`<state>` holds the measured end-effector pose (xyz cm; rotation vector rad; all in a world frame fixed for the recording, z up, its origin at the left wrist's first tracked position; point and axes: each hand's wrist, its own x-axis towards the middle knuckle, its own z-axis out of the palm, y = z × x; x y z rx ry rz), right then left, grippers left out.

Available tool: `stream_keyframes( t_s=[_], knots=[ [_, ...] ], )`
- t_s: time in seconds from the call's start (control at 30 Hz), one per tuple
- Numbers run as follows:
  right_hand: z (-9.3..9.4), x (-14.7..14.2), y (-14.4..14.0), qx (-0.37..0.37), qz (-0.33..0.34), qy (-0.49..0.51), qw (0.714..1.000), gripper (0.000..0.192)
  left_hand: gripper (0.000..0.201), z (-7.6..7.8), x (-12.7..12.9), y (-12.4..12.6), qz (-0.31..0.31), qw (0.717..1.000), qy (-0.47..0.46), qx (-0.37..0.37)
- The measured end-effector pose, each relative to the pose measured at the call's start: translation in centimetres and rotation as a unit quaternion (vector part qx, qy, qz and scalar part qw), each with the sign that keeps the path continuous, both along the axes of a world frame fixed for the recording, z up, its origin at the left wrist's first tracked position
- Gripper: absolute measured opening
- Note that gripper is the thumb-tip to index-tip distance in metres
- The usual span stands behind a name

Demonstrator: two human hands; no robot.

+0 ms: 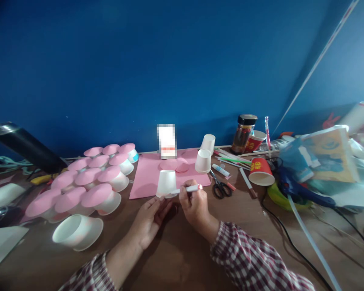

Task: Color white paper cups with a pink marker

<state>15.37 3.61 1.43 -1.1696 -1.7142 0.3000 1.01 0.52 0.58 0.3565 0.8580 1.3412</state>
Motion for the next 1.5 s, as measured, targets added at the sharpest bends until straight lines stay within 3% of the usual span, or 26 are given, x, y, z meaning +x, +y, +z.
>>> stream_keyframes(
  t_s=[0.3, 0.87, 1.5],
  knots=[
    [0.08, -0.07, 0.01, -0.013, 0.005, -0.019, 1.000, 0.015, 0.011, -0.13, -0.08, 0.06, 0.024, 1.000, -0.015, -0.005],
    [0.21, 0.29, 0.46, 0.016, -0.026, -0.011, 0.999, 0.018, 0.014, 0.28, -0.03, -0.13, 0.008, 1.000, -0.011, -0.004],
    [-0.16, 0.10, 0.33, -0.003, 0.007, -0.016, 1.000, 0.016, 0.017, 0.04, -0.13, 0.11, 0.018, 1.000, -0.026, -0.001]
  ],
)
